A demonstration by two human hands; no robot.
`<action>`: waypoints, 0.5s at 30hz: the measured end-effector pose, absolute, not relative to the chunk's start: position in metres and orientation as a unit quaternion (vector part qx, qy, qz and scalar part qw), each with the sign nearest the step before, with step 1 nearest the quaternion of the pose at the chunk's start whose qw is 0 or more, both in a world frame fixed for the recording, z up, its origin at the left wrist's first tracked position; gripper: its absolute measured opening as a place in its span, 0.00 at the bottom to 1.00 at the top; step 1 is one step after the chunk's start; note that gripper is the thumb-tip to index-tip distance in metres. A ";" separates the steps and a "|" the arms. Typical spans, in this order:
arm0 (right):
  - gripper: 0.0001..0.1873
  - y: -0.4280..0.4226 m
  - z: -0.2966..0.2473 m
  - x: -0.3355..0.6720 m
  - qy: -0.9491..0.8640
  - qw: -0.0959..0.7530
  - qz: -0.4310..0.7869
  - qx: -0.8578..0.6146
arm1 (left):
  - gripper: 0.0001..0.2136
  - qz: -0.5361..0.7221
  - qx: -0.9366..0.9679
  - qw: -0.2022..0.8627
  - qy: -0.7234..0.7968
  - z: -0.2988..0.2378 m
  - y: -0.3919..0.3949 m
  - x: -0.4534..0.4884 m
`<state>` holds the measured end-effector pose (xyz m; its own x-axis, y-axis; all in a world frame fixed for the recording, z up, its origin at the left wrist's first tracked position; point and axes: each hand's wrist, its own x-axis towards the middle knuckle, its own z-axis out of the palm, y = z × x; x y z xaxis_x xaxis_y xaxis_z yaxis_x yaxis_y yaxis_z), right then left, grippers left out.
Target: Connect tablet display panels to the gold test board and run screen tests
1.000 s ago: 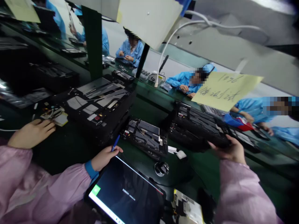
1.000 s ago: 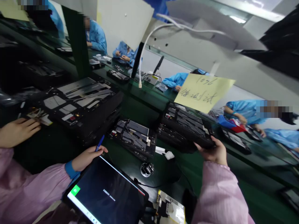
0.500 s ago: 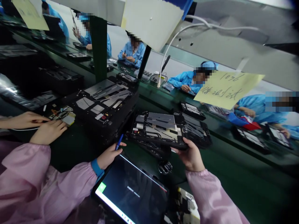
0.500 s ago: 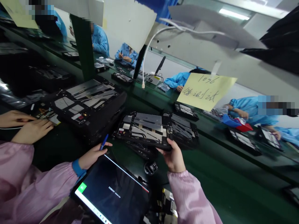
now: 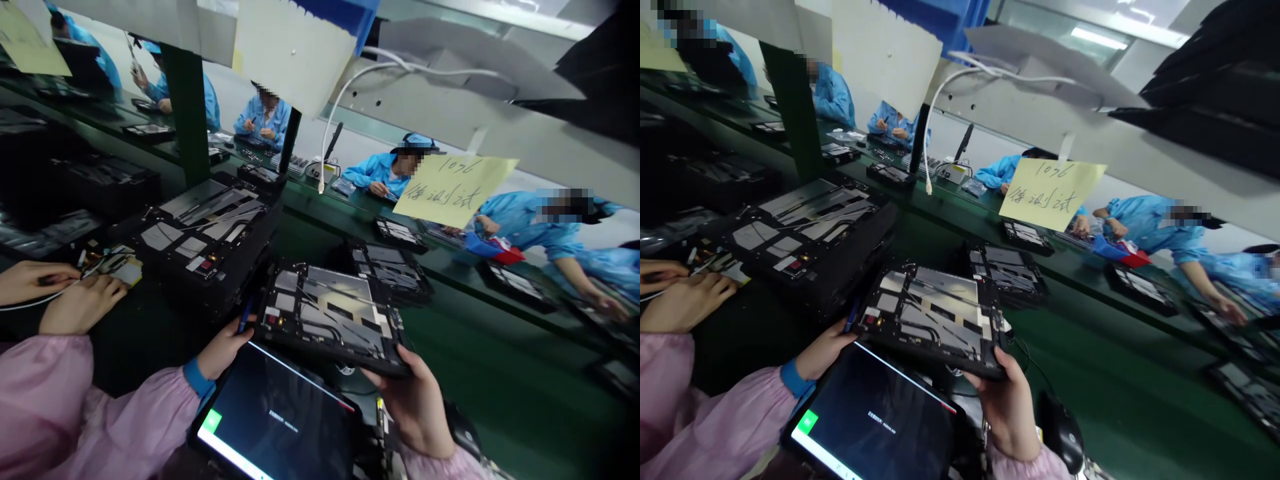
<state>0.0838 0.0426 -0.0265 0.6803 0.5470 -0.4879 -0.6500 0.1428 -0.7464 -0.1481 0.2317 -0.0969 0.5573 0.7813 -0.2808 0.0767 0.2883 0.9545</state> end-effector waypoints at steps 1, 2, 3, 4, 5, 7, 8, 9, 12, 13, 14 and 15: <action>0.11 0.035 -0.028 0.083 0.053 0.751 0.402 -0.522 | 0.23 0.252 0.533 0.708 0.388 -0.098 0.231 -0.148; 0.11 0.028 -0.030 0.082 0.060 0.747 0.406 -0.523 | 0.23 0.250 0.528 0.719 0.377 -0.098 0.231 -0.148; 0.11 0.022 -0.032 0.082 0.069 0.746 0.407 -0.523 | 0.23 0.249 0.525 0.727 0.367 -0.098 0.231 -0.148; 0.11 0.018 -0.033 0.084 0.077 0.745 0.407 -0.523 | 0.23 0.248 0.527 0.729 0.361 -0.097 0.231 -0.148; 0.10 0.016 -0.035 0.088 0.083 0.746 0.404 -0.523 | 0.23 0.246 0.535 0.723 0.362 -0.096 0.232 -0.148; 0.09 0.019 -0.037 0.099 0.093 0.748 0.392 -0.527 | 0.22 0.239 0.562 0.694 0.381 -0.094 0.233 -0.148; 0.07 0.023 -0.038 0.107 0.097 0.749 0.385 -0.530 | 0.21 0.235 0.574 0.680 0.391 -0.092 0.233 -0.149; 0.06 0.028 -0.039 0.115 0.100 0.750 0.379 -0.533 | 0.20 0.231 0.584 0.668 0.398 -0.091 0.233 -0.149; 0.04 0.047 -0.041 0.136 0.097 0.751 0.378 -0.533 | 0.19 0.225 0.598 0.657 0.400 -0.087 0.233 -0.150; 0.04 0.054 -0.042 0.141 0.088 0.752 0.383 -0.530 | 0.19 0.223 0.603 0.654 0.400 -0.085 0.233 -0.150; 0.04 0.060 -0.042 0.145 0.080 0.754 0.387 -0.525 | 0.18 0.221 0.608 0.649 0.401 -0.084 0.232 -0.150; 0.04 0.066 -0.043 0.147 0.074 0.756 0.390 -0.521 | 0.18 0.220 0.613 0.643 0.402 -0.082 0.232 -0.150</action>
